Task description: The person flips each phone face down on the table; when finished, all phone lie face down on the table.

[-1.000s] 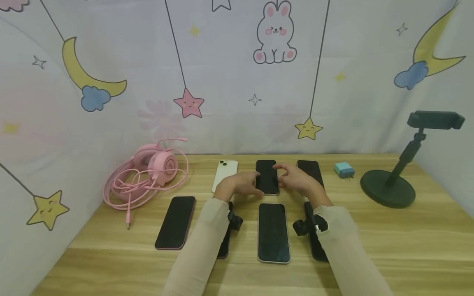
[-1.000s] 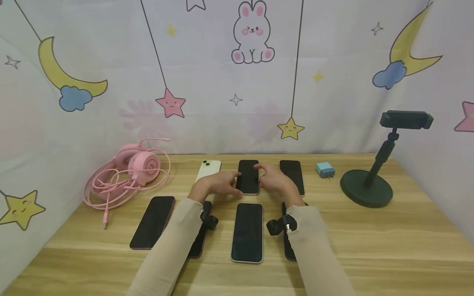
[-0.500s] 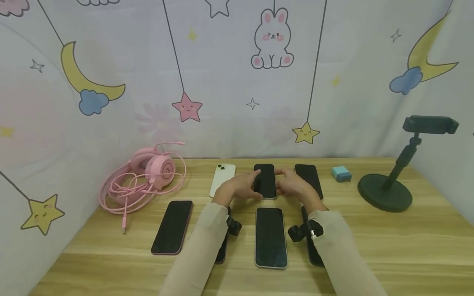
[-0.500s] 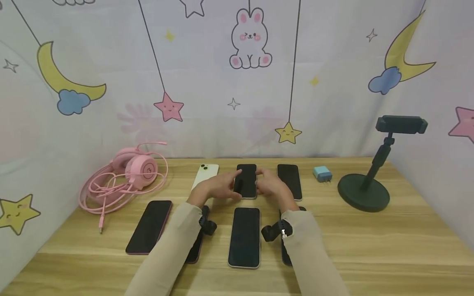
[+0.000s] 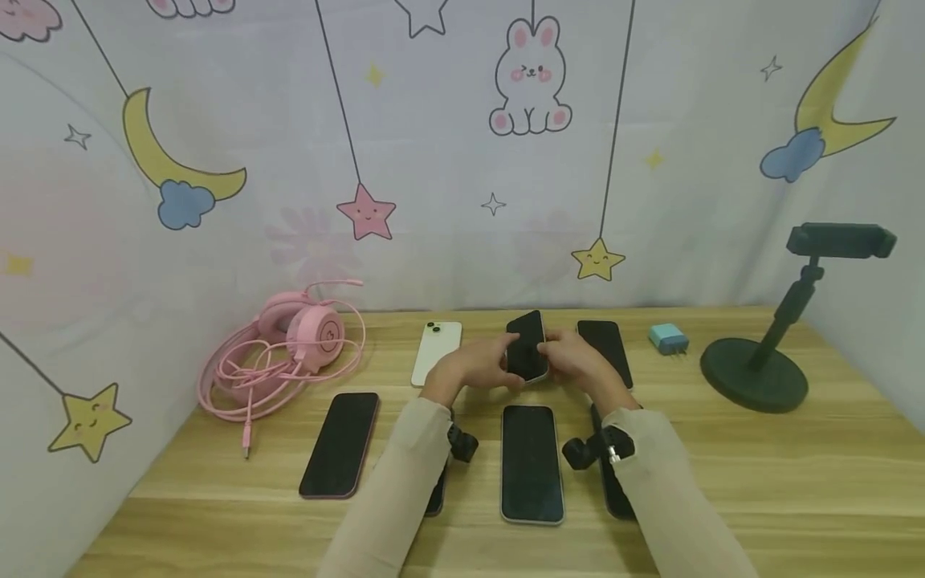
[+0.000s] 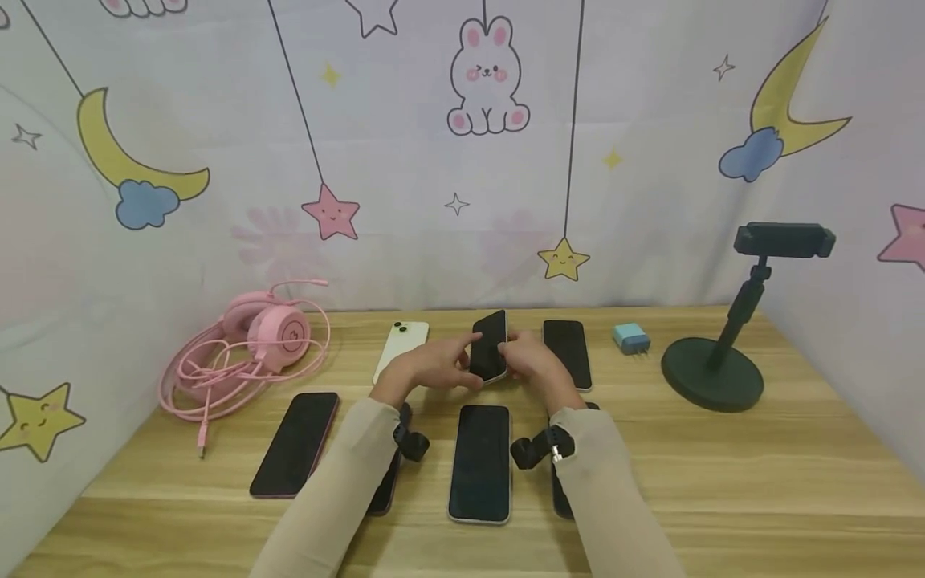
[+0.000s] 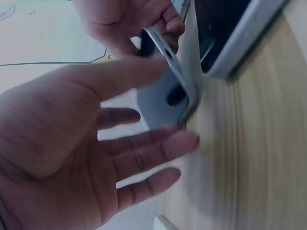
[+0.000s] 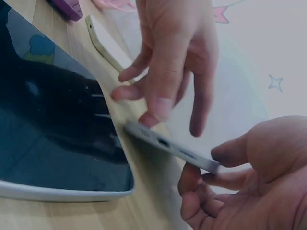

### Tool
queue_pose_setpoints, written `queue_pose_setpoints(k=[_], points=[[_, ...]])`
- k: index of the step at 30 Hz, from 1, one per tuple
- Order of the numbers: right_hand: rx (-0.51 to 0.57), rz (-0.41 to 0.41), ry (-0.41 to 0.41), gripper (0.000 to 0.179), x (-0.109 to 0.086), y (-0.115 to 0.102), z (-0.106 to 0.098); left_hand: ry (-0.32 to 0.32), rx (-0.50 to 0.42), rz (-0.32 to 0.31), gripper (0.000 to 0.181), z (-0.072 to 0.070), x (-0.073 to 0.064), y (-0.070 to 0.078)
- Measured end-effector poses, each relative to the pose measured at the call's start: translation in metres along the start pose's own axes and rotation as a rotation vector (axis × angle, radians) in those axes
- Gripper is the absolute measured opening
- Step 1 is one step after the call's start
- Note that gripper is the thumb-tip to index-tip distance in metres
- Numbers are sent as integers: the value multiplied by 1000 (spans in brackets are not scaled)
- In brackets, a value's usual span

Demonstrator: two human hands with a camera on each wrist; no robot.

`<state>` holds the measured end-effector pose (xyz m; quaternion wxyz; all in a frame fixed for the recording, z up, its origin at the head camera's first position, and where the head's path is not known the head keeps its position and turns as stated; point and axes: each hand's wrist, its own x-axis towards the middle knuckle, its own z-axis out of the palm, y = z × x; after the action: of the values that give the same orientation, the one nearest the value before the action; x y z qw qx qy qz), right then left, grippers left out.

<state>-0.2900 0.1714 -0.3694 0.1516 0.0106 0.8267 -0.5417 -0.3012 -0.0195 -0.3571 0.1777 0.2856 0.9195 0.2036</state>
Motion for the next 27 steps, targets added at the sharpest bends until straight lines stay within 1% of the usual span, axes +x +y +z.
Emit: queue_pose_setpoints(k=[3,7,11,14,18,22,24,27], points=[[12,-8,-6,53,-4,-4,-3,-10,-69,29,82,0,0,0],[41,11,0,51,-6,-6,-6,-24,-131,30,79,-2,-1,-1],[42,-6,7,47,-5,-7,-6,-17,-214,48,78,-4,-1,-2],[44,-22,-3,46,-6,-9,-5,-15,-268,66,79,-5,-2,-3],[37,-38,-15,47,-7,-12,-4,-16,-314,81,80,-9,-4,-4],[21,-51,-29,46,-7,-12,-5,-10,-368,72,80,-11,-5,-5],[18,-52,-39,45,-6,-11,-5,-7,-381,63,81,-11,-5,-6],[15,-48,-49,46,-6,-12,-5,-9,-375,57,82,-11,-4,-6]])
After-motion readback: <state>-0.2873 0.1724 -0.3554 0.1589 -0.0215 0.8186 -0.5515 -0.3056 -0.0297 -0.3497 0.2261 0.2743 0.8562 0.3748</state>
